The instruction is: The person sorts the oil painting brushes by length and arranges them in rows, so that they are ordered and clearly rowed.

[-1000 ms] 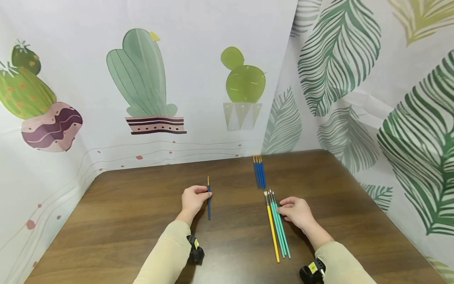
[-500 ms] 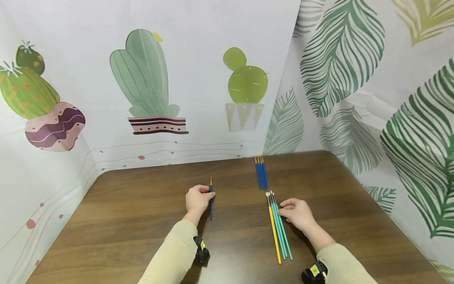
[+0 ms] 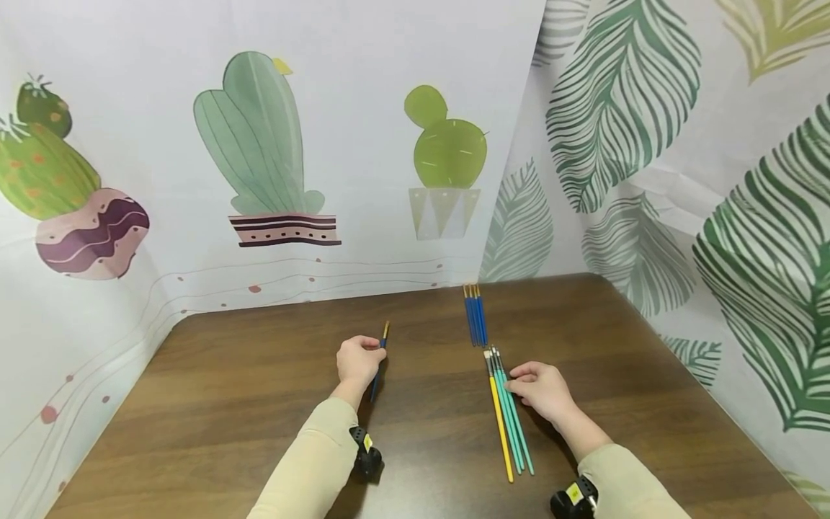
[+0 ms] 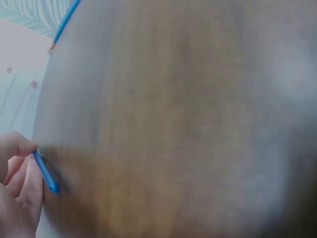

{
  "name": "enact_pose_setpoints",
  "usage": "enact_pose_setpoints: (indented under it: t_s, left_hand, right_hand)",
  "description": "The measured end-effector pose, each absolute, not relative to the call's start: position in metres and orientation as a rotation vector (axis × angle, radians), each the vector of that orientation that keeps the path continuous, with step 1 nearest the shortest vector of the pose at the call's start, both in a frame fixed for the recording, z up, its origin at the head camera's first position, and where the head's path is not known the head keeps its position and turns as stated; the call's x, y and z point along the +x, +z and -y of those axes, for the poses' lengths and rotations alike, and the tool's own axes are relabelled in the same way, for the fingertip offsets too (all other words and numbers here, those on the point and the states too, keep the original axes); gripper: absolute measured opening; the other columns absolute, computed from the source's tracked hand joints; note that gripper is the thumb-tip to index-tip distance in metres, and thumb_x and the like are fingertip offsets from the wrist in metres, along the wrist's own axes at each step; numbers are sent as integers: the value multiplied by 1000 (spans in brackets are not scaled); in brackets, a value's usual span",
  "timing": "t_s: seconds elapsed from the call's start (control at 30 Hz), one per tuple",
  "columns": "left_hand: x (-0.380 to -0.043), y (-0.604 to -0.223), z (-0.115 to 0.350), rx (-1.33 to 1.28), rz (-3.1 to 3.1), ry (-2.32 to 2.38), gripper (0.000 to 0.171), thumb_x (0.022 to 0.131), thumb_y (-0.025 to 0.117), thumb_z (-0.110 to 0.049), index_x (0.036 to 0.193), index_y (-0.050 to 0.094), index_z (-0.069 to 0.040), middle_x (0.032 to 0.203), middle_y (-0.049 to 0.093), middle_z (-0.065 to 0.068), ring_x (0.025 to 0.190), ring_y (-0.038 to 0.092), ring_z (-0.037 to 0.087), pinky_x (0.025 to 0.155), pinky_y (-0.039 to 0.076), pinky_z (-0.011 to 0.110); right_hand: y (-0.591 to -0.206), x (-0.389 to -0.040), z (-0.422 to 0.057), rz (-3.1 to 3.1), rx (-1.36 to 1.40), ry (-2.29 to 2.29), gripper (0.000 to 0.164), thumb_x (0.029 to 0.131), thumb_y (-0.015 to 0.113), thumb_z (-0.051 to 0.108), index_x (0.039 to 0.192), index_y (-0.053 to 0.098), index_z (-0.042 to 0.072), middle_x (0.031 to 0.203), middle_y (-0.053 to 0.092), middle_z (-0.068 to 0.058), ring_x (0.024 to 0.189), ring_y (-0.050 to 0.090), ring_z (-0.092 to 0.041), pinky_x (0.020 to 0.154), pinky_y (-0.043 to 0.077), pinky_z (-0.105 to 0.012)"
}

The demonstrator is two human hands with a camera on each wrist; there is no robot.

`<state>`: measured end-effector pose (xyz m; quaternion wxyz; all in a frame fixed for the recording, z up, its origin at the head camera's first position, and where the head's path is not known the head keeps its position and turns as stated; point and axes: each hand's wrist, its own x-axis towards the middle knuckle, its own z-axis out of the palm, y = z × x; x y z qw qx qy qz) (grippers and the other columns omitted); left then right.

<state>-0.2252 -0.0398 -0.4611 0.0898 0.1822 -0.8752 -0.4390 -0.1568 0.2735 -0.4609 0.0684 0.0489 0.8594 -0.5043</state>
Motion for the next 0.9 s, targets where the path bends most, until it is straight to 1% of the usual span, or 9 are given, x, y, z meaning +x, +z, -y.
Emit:
enact_pose_setpoints:
  t_s: [0.07,0.23,0.37,0.5,0.7,0.9]
  left_hand:
    - [-227,-461,41,536,2598,-1328,11,71,76,-14,81,75,-16,80,73,-1,78,66,22,64,50,35]
    - [-231,-459,41,530,2583,-1383,9,70,75,-13,79,75,-15,84,72,4,79,64,24,66,49,33]
    - [-234,-458,35,508,2530,-1478,11,69,74,-8,80,74,-11,86,72,7,81,64,25,70,50,34]
    - [-238,-459,27,477,2472,-1609,14,69,72,-4,83,74,-8,85,72,8,81,64,23,71,51,32]
    - [-245,-460,15,445,2402,-1697,15,70,69,-1,84,74,-5,77,73,8,75,66,20,68,52,29]
    - [-253,-459,1,403,2341,-1786,16,71,68,1,85,74,-3,79,74,10,71,67,16,64,52,25]
  right_hand:
    - [-460,-157,-273,-2590,152,-1514,37,83,71,19,107,60,-6,88,69,-7,76,61,-13,65,53,-27]
    - [-459,-157,-271,-2591,166,-1512,33,85,68,18,107,60,-6,88,69,-8,76,60,-14,65,53,-27]
    - [-460,-156,-272,-2599,170,-1511,32,87,66,18,107,60,-6,88,69,-8,75,61,-15,65,54,-27]
    - [-461,-155,-273,-2606,176,-1496,33,86,67,18,108,60,-6,89,69,-8,75,61,-14,64,53,-26]
    - [-462,-156,-272,-2586,159,-1538,34,85,68,16,109,60,-7,89,70,-8,74,61,-10,63,53,-26]
    - [-465,-157,-272,-2587,177,-1548,33,84,69,16,107,60,-6,89,70,-8,73,61,-10,63,52,-26]
